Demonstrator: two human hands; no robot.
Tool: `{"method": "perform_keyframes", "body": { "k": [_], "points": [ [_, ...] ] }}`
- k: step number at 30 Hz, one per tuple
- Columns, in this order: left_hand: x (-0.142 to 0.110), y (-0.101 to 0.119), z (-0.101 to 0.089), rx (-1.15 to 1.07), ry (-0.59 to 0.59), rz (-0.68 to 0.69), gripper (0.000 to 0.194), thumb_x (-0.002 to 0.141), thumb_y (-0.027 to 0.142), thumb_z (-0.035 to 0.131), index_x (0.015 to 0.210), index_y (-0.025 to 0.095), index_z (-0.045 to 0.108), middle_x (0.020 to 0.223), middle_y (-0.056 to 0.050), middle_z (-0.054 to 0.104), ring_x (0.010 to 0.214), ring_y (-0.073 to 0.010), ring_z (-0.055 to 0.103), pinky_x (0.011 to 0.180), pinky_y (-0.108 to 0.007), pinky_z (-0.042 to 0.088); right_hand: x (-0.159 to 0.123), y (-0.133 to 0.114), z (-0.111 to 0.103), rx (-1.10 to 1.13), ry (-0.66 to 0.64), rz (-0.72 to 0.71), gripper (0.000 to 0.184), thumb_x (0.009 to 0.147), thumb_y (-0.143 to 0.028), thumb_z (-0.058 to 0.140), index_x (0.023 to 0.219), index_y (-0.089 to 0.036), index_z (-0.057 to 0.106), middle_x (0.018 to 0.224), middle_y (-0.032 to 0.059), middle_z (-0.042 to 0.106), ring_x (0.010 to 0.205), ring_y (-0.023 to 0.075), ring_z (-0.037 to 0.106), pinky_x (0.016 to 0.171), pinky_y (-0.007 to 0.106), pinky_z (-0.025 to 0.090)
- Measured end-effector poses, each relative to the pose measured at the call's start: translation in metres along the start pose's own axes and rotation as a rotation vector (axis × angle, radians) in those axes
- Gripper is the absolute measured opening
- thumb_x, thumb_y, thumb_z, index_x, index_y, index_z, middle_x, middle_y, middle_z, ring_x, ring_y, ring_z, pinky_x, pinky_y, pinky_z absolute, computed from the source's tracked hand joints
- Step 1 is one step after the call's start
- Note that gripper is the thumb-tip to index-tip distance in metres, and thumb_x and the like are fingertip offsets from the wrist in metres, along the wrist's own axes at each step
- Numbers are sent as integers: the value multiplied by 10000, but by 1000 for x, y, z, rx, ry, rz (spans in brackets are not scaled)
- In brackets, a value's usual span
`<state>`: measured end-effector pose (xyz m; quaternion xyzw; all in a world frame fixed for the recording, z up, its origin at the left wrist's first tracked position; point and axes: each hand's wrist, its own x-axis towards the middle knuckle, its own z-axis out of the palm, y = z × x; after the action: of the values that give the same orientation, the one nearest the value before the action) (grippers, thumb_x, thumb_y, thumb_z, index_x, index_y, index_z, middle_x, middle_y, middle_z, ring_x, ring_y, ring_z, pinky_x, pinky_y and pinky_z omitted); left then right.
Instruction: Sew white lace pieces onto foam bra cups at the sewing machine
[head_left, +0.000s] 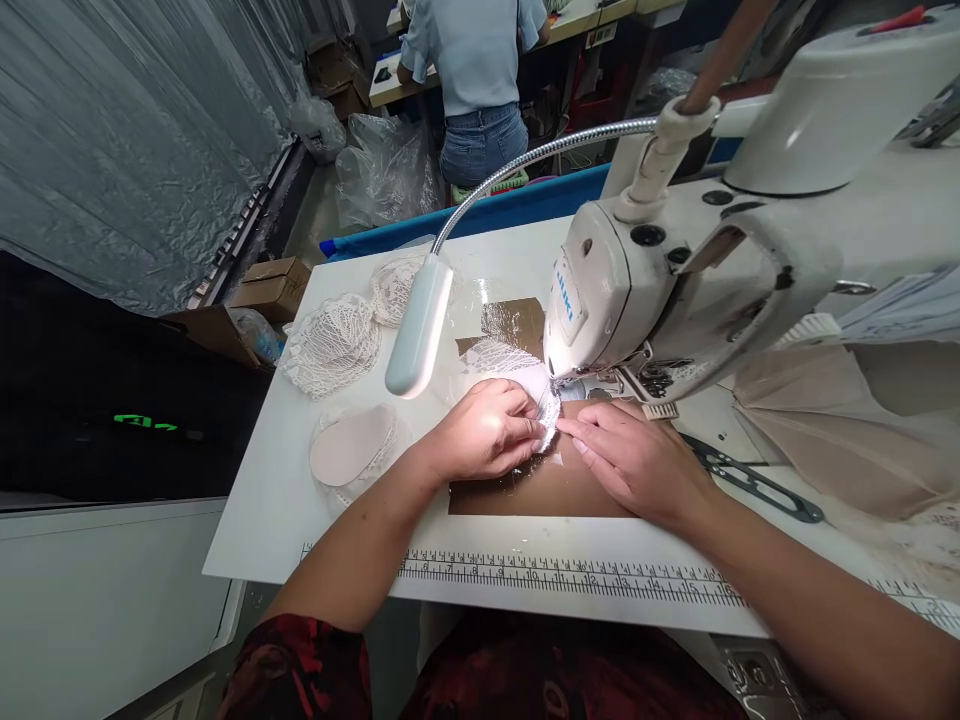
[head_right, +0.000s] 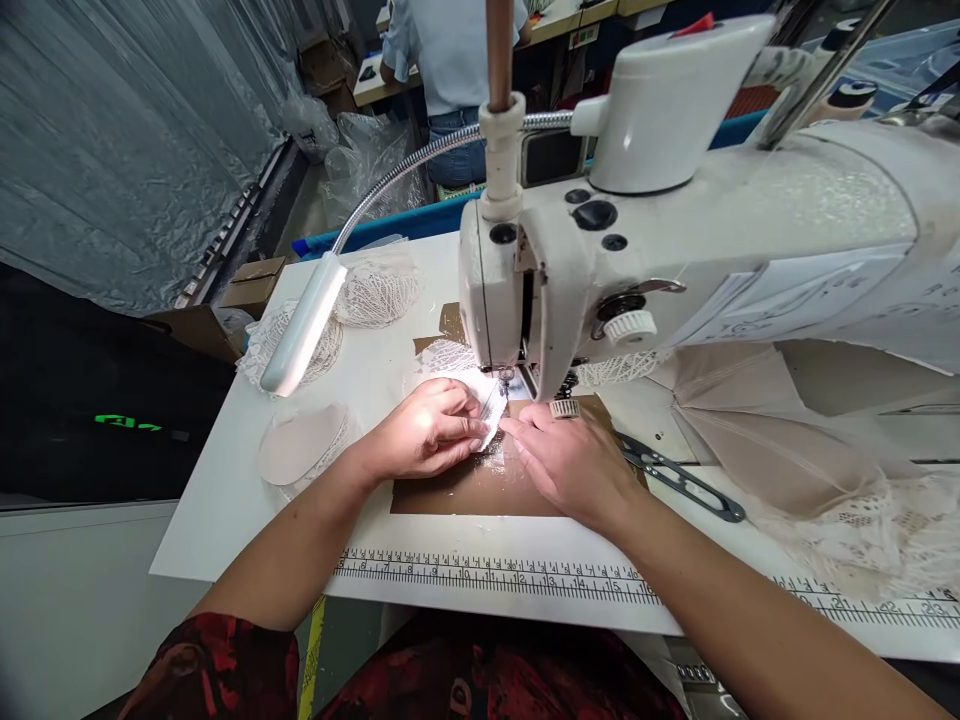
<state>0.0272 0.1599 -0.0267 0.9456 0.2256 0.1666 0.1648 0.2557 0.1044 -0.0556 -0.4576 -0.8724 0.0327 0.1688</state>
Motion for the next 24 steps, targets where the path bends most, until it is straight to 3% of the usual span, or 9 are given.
{"method": "perform_keyframes", "body": {
  "k": [12, 20, 24],
  "points": [
    [2, 6, -2, 40, -123, 24, 244, 888, 355, 533, 953, 226, 730, 833, -55, 618, 868, -188, 525, 867, -363, 379, -1, -2, -2, 82, 8, -86, 279, 893, -185, 424, 978, -203, 688, 765, 47, 592, 715, 166, 480, 619, 293, 329],
    [0, 6, -4, 30, -156, 16, 250, 888, 370, 536, 978, 231, 723, 874, -52, 628, 914, -191, 526, 907, -365, 369, -3, -3, -1, 59, 12, -118, 293, 887, -159, 405, 1002, -192, 672, 750, 44, 574, 722, 172, 447, 623, 292, 310],
    [2, 7, -1, 58, -113, 22, 310, 931, 363, 455, 1023, 196, 699, 1072, -81, 639, 990, -204, 524, 923, -368, 380, -2, -5, 1, 15, -2, -107, 294, 887, -149, 404, 1029, -185, 660, 742, 39, 567, 716, 175, 428, 637, 298, 306]
  ]
}}
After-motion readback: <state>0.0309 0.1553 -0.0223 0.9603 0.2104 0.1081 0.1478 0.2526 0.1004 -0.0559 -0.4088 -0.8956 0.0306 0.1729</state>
